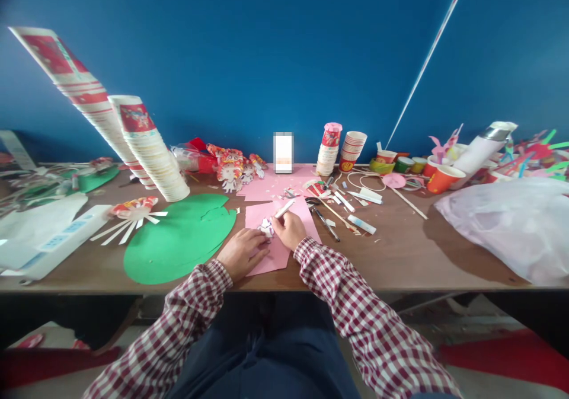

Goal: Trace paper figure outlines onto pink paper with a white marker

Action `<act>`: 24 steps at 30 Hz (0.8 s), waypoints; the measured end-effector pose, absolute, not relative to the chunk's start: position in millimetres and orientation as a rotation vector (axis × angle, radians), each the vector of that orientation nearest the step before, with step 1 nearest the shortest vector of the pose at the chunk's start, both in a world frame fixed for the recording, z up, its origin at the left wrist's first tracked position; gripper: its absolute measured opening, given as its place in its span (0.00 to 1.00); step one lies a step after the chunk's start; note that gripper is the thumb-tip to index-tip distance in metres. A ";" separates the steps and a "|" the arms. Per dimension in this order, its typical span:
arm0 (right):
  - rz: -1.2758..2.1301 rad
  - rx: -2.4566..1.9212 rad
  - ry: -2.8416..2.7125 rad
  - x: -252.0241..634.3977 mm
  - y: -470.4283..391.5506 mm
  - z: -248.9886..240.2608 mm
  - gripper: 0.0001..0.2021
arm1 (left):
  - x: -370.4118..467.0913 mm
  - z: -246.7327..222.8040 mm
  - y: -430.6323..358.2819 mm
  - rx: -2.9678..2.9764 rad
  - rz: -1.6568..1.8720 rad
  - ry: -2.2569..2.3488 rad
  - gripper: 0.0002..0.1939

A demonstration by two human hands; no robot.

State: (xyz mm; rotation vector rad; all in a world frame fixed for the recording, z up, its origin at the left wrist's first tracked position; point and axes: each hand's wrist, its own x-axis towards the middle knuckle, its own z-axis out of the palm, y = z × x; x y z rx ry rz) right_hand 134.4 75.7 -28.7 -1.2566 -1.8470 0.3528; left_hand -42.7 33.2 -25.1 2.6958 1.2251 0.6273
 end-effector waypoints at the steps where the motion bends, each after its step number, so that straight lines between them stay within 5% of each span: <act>1: 0.355 -1.255 -1.848 134.2 75.5 -28.6 0.08 | -42.6 -24.8 33.0 2.695 0.632 1.220 0.16; 24: 0.438 -1.172 -1.845 133.3 66.6 -17.5 0.09 | -42.3 -20.3 29.9 2.735 0.645 1.210 0.17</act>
